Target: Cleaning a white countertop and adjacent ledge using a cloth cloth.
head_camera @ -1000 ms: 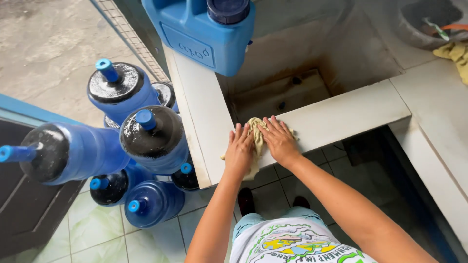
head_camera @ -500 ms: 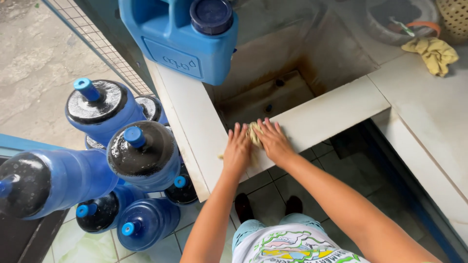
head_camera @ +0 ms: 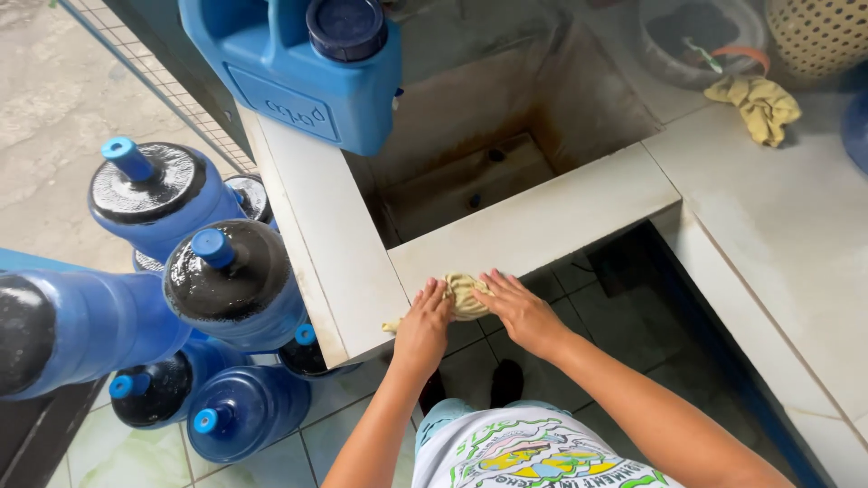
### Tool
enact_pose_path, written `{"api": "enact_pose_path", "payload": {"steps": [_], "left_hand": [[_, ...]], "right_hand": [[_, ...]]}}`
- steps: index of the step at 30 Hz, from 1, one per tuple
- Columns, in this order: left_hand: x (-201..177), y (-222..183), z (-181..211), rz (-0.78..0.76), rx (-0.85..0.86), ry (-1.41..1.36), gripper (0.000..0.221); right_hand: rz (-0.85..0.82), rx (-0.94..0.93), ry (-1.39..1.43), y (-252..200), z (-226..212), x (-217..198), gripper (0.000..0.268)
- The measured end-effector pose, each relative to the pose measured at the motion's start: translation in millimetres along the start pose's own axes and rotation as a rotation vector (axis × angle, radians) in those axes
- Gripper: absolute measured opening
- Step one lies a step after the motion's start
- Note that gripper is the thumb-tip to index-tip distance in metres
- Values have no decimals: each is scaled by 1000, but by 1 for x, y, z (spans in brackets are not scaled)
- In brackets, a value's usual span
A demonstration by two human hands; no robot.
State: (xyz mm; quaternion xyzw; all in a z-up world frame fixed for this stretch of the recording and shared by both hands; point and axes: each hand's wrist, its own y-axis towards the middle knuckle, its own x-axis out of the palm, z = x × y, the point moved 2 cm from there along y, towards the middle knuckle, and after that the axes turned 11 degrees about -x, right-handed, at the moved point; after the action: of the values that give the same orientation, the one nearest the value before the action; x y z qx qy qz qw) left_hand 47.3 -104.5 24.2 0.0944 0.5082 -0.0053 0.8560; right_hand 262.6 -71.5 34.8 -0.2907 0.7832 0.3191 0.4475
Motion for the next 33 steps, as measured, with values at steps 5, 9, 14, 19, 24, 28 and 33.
{"api": "enact_pose_path", "payload": {"steps": [5, 9, 14, 19, 24, 28, 33], "left_hand": [[-24, 27, 28, 38, -48, -101, 37], [-66, 43, 69, 128, -40, -71, 70], [-1, 33, 36, -35, 13, 38, 76], [21, 70, 15, -39, -7, -4, 62], [30, 130, 16, 109, 9, 83, 57], [31, 120, 14, 180, -88, 9, 45], [6, 42, 33, 220, -22, -42, 44]], "right_hand": [[134, -40, -18, 7, 9, -44, 56], [271, 24, -141, 23, 3, -76, 52], [52, 46, -62, 6, 35, -19, 53], [-25, 90, 35, 35, 70, -10, 49], [73, 119, -54, 81, 110, -1, 46], [186, 73, -78, 70, 98, 4, 44], [157, -29, -97, 18, 39, -10, 49]]}}
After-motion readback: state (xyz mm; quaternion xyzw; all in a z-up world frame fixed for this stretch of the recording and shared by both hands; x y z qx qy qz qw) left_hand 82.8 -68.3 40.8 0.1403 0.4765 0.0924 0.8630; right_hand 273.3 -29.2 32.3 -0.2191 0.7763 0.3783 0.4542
